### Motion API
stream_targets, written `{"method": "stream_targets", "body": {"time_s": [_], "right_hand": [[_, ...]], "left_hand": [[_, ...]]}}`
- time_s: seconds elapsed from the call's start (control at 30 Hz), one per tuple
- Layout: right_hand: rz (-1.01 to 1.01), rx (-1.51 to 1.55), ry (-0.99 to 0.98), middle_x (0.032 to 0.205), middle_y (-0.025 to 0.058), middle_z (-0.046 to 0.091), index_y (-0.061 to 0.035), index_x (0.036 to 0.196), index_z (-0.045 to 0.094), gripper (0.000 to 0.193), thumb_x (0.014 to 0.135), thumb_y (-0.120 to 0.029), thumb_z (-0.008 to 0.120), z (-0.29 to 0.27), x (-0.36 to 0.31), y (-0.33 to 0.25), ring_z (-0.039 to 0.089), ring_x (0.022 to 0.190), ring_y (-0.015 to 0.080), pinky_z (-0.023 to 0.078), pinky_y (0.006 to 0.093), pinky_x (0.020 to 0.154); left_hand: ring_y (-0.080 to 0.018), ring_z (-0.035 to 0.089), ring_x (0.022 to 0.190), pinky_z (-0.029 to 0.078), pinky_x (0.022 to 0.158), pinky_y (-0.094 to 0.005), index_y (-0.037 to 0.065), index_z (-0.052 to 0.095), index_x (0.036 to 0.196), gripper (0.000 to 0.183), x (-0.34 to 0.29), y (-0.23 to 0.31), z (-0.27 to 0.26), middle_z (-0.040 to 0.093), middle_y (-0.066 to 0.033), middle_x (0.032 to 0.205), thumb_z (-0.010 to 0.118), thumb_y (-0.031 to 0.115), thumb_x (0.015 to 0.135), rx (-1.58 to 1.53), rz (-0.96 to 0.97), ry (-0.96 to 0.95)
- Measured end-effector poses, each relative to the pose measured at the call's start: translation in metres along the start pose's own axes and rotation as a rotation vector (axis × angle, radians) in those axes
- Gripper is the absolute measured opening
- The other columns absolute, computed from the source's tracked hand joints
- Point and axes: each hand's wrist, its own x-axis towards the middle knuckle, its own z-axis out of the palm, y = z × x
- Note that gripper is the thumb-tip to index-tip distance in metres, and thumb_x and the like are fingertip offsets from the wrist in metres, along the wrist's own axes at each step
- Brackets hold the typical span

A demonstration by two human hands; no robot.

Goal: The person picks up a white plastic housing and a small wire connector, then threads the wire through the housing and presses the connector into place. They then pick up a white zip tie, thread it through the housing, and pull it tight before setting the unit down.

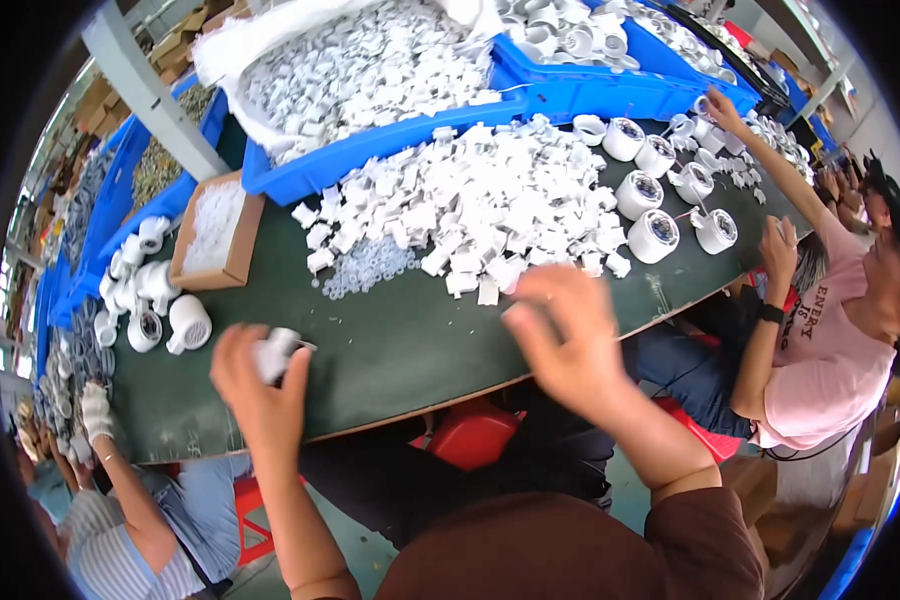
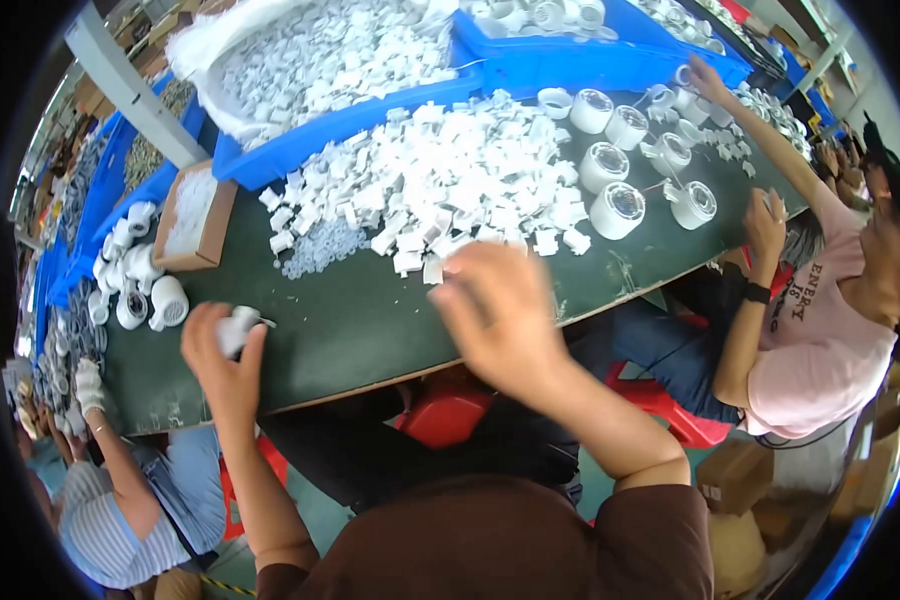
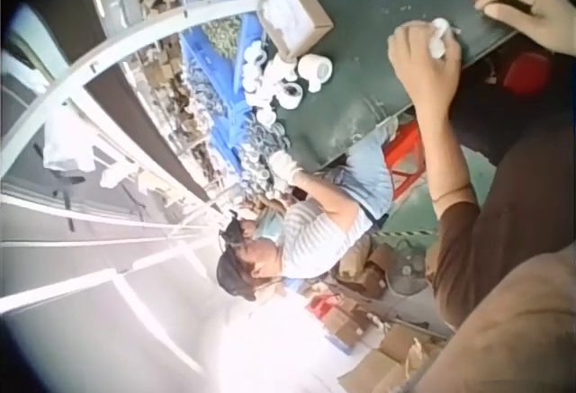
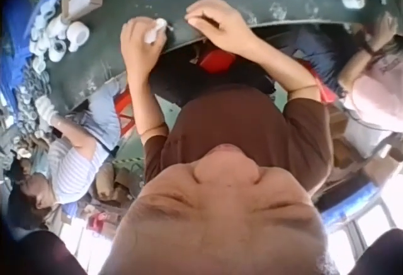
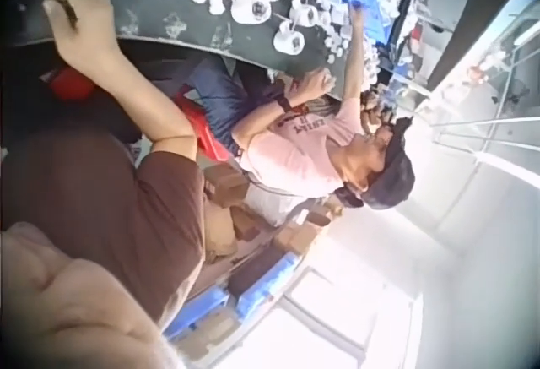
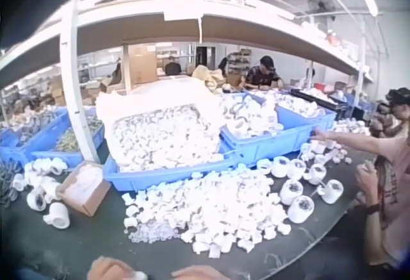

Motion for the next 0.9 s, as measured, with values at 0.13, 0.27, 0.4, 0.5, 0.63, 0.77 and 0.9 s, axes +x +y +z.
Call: {"method": "stream_targets", "body": {"time_s": [0.13,0.27,0.4,0.5,0.63,0.77,0.9], "right_hand": [[0.203,-0.616,0.316,0.126,0.0178,0.051,-0.0089,0.137,0.051,0.070,0.080,-0.031,0.084,-0.053,0.013,0.083,0.047,0.118,0.0383,0.036,0.0488,0.102],[0.337,-0.585,0.171,0.113,0.0179,0.055,-0.0119,0.134,0.056,0.061,0.083,-0.035,0.081,-0.080,-0.004,0.145,0.055,0.105,0.0369,0.045,0.0446,0.093],[0.650,0.057,0.311,0.103,0.0084,0.064,-0.0045,0.125,0.056,0.044,0.090,-0.022,0.076,-0.092,-0.005,0.152,0.059,0.093,0.0183,0.048,0.0305,0.086],[0.498,0.150,0.404,0.117,0.0121,0.059,0.0029,0.130,0.050,0.054,0.087,-0.015,0.077,-0.082,-0.012,0.122,0.058,0.109,0.0205,0.046,0.0318,0.096],[0.170,0.272,0.198,0.127,0.0170,0.057,-0.0001,0.134,0.049,0.064,0.080,-0.014,0.081,-0.020,-0.027,0.023,0.055,0.120,0.0287,0.043,0.0392,0.105],[-0.150,0.311,-0.298,0.147,0.0196,0.048,-0.0015,0.146,0.040,0.073,0.082,-0.005,0.076,0.034,-0.028,-0.017,0.045,0.139,0.0340,0.037,0.0429,0.114],[0.200,0.692,-0.524,0.155,0.0201,0.040,0.0003,0.149,0.034,0.070,0.088,0.001,0.067,0.042,-0.022,-0.039,0.041,0.144,0.0341,0.035,0.0403,0.116]], "left_hand": [[-0.0443,0.031,0.141,0.028,0.116,-0.0495,0.004,0.038,0.152,0.081,-0.009,-0.013,-0.007,0.028,-0.0289,0.156,0.079,0.021,0.085,0.197,-0.107,0.212],[-0.0421,0.028,0.141,0.027,0.116,-0.0489,0.003,0.040,0.150,0.077,-0.019,0.029,0.016,0.024,-0.0263,0.158,0.077,0.011,0.083,0.000,-0.054,0.118],[-0.0403,0.031,0.139,0.029,0.115,-0.0473,0.004,0.049,0.142,0.068,-0.030,0.062,0.019,0.032,-0.0228,0.154,0.076,0.006,0.080,-0.186,-0.048,-0.062],[-0.0381,0.040,0.133,0.035,0.110,-0.0450,0.004,0.057,0.133,0.056,-0.037,0.070,0.013,0.040,-0.0213,0.147,0.075,0.005,0.080,-0.298,-0.041,-0.106],[-0.0358,0.048,0.124,0.038,0.107,-0.0424,0.003,0.058,0.131,0.049,-0.037,0.089,0.016,0.050,-0.0199,0.139,0.072,0.014,0.085,-0.639,0.025,-0.278],[-0.0384,0.046,0.129,0.035,0.111,-0.0430,-0.006,0.045,0.139,0.054,-0.029,0.108,0.029,0.047,-0.0226,0.140,0.063,0.013,0.092,-0.869,0.070,-0.348],[-0.0380,0.051,0.115,0.041,0.101,-0.0443,-0.004,0.048,0.130,0.044,-0.030,0.101,0.035,0.052,-0.0222,0.128,0.063,0.010,0.091,-0.741,-0.064,-0.247]]}}
